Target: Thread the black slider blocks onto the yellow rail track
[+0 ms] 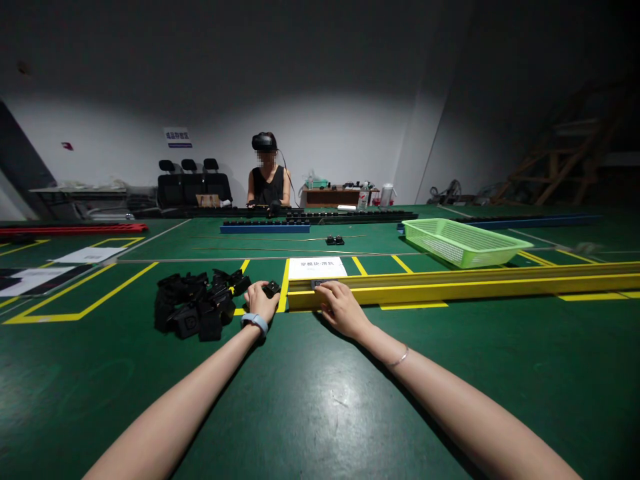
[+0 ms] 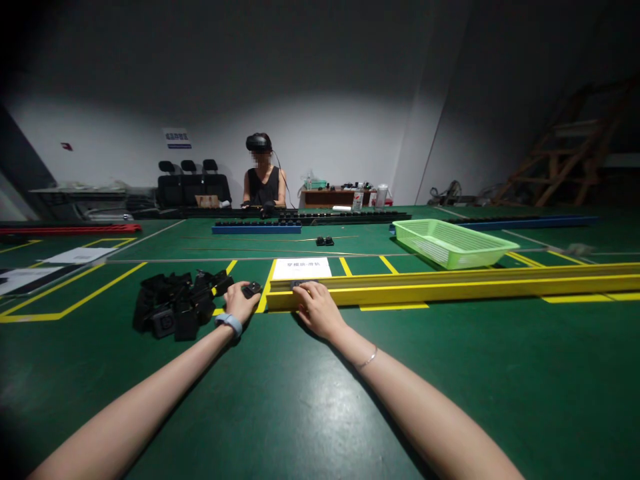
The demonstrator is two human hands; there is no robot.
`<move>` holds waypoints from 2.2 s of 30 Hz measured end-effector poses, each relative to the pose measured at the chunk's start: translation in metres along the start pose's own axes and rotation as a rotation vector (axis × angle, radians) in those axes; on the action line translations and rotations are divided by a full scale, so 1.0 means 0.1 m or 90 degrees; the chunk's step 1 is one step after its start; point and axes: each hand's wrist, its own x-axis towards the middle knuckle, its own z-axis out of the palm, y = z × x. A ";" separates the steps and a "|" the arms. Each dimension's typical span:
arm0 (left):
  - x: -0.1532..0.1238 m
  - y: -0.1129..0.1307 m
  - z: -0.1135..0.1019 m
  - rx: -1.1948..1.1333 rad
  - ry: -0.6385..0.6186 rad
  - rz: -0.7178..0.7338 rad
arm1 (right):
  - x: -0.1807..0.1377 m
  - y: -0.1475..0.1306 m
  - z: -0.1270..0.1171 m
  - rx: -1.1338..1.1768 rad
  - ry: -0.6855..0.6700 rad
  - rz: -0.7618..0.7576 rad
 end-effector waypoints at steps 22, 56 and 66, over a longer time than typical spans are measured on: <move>-0.02 0.03 -0.02 0.015 -0.086 0.041 | 0.03 0.01 0.05 -0.011 0.002 0.006; -0.07 0.08 -0.07 -0.077 -0.023 0.046 | 0.03 0.01 0.06 -0.009 -0.003 0.003; -0.04 0.04 -0.06 -0.093 -0.067 0.026 | 0.02 0.00 0.06 -0.008 -0.005 0.009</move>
